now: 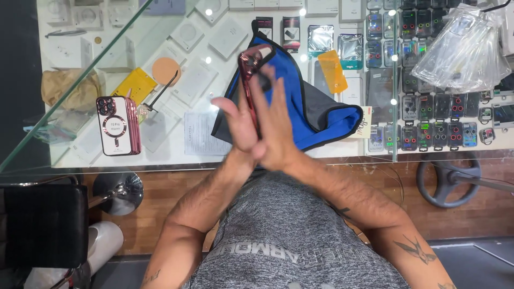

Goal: Cleaning and detailing multiple phone cases using a microfiber cloth and a small cleaning tool on a service counter.

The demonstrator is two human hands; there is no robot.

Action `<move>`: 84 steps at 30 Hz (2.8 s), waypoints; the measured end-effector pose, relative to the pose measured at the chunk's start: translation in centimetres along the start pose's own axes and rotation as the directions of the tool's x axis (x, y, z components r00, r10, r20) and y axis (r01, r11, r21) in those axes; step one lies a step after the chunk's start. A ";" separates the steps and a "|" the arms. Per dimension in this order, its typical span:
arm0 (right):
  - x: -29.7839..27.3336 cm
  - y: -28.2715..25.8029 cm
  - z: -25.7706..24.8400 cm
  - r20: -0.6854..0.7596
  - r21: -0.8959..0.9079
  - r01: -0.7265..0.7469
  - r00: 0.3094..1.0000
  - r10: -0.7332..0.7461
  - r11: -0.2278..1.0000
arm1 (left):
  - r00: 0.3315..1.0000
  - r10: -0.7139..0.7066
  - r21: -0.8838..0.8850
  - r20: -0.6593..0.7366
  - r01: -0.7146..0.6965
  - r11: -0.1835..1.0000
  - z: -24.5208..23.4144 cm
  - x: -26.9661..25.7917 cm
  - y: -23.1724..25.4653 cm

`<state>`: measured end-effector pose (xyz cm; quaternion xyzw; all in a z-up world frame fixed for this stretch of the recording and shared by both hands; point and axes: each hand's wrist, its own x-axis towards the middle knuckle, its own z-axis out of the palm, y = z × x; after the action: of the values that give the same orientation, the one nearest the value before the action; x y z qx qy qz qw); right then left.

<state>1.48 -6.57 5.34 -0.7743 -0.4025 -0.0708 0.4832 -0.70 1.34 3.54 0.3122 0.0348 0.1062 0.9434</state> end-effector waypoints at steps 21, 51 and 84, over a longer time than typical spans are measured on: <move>-7.5 8.7 0.2 -0.015 0.222 -0.433 0.895 0.447 0.874 | 0.874 0.065 0.185 -0.482 0.028 0.982 -11.5 -3.4 2.6; -5.9 6.3 -0.8 -0.001 0.266 -0.469 0.874 0.486 0.842 | 0.852 0.461 0.732 -0.249 0.477 -0.487 -19.8 -5.1 19.6; -6.9 5.0 1.4 -0.050 0.947 -0.210 0.654 0.755 0.245 | 0.973 0.074 0.660 -0.221 0.093 0.745 -11.7 -1.4 1.9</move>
<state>-0.04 -10.35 -2.34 -0.4361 0.0402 0.1120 0.8920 -3.92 9.35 -4.73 0.6136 0.1822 0.1175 0.7593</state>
